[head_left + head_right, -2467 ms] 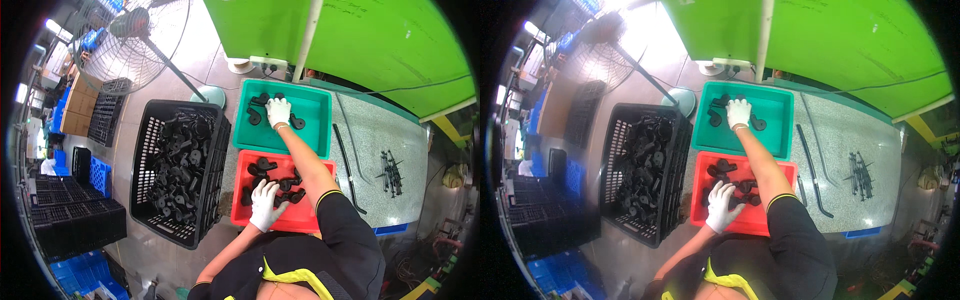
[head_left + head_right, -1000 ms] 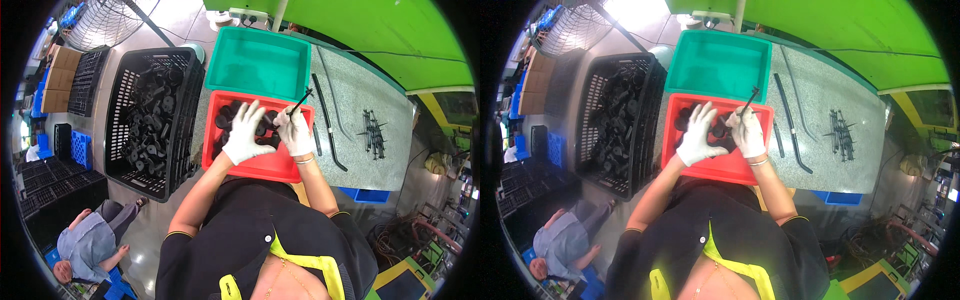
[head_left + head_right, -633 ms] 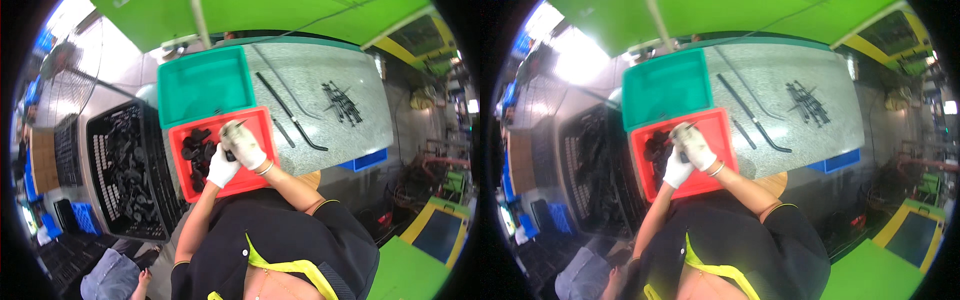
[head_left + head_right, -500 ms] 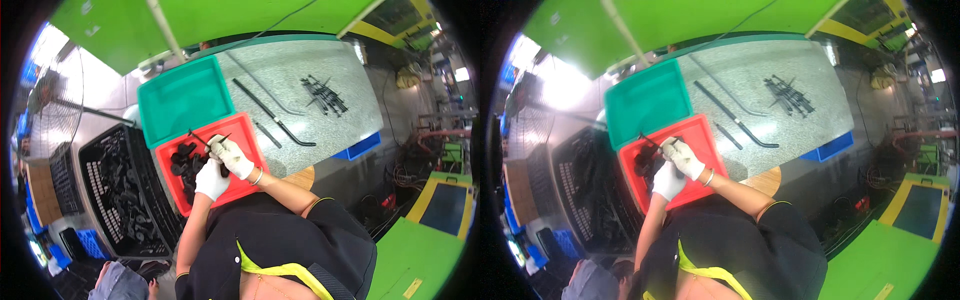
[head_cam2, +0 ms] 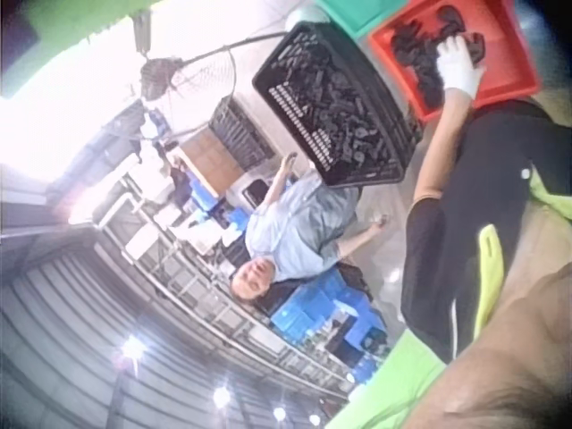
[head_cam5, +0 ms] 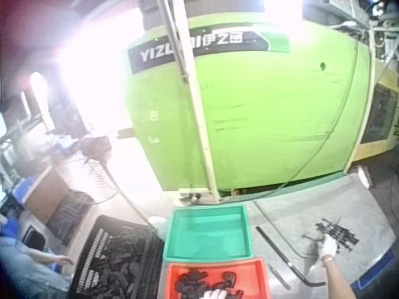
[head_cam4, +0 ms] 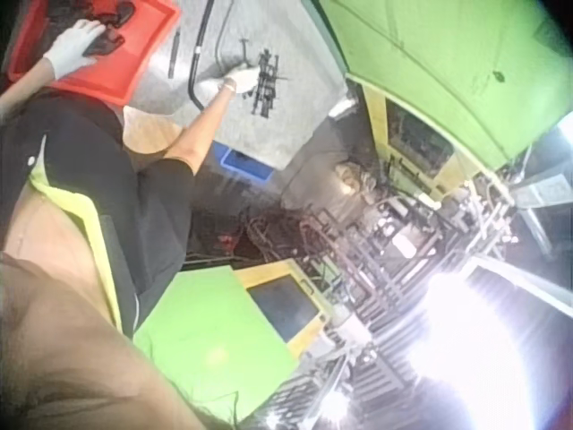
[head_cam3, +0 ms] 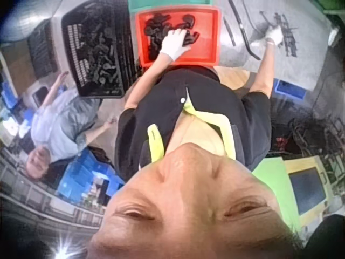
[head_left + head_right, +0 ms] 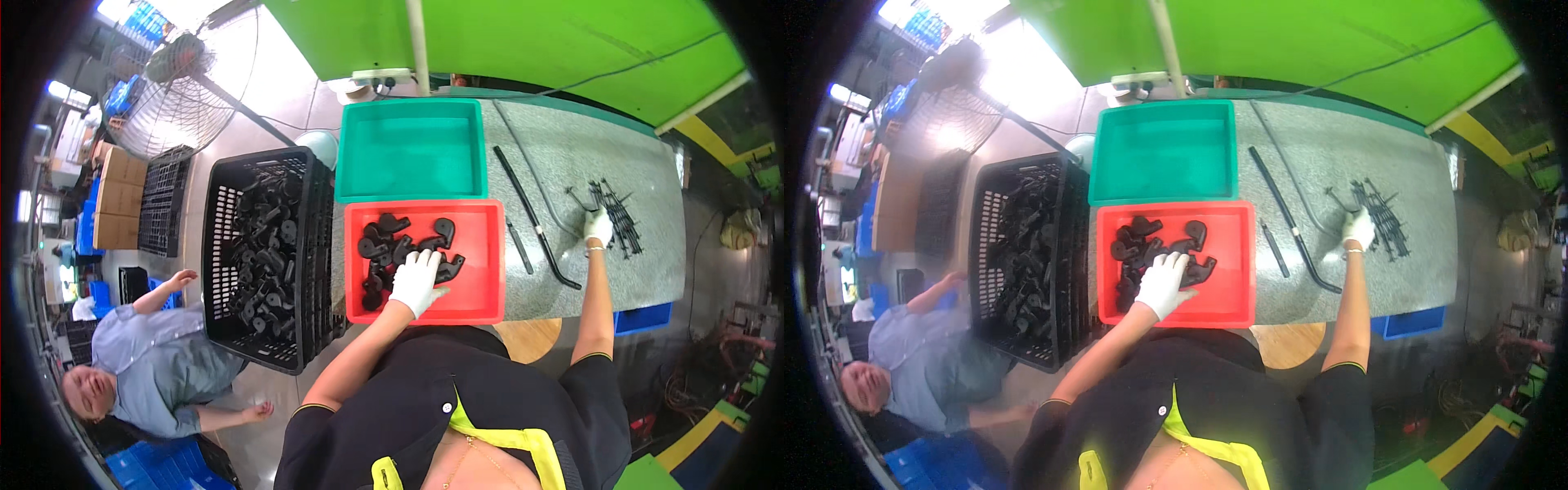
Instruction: The person sorts black plastic molded parts by hand, taking them from a large black crate and placing them into red and green trays.
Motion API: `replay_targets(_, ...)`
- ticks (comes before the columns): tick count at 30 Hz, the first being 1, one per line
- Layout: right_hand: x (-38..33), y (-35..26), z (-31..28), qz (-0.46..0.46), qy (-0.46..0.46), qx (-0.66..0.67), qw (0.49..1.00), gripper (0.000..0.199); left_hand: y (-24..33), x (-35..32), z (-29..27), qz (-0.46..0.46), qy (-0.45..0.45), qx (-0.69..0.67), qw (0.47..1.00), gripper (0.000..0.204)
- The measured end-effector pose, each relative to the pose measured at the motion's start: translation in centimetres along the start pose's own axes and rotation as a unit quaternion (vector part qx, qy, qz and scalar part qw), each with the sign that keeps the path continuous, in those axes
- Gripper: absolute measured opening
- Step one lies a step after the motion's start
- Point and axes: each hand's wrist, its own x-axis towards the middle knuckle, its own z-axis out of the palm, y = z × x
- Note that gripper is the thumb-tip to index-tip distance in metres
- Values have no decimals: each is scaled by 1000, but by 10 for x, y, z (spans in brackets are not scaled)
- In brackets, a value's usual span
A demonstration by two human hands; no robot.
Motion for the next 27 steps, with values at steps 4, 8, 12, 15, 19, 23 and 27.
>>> replay_targets(4, 7, -15, -13, 100, -14, -83, 991, 65, -18, -6, 6, -15, 54, -8, 998, 63)
replay_targets(8, -5, -78, -39, -52, 107, 82, 989, 46, -39, -16, 7, -23, 202, 15, 979, 57)
replay_targets(12, -31, -166, -22, -150, -108, 398, 899, 39, -75, -48, -13, -106, 322, 78, 937, 57)
replay_targets(15, -57, -225, -10, -133, -196, 482, 844, 33, -98, -71, -26, -235, 262, 46, 935, 59)
replay_targets(19, -31, -228, 37, 25, -299, 639, 709, 51, -118, -80, 12, -339, 112, -113, 927, 53)
replay_targets(23, -22, -253, 46, -42, -314, 547, 775, 60, -117, -96, 5, -320, 109, -102, 936, 51)
replay_targets(27, -25, -278, 33, 64, -375, 639, 668, 58, -129, -100, 11, -317, 157, -68, 933, 40)
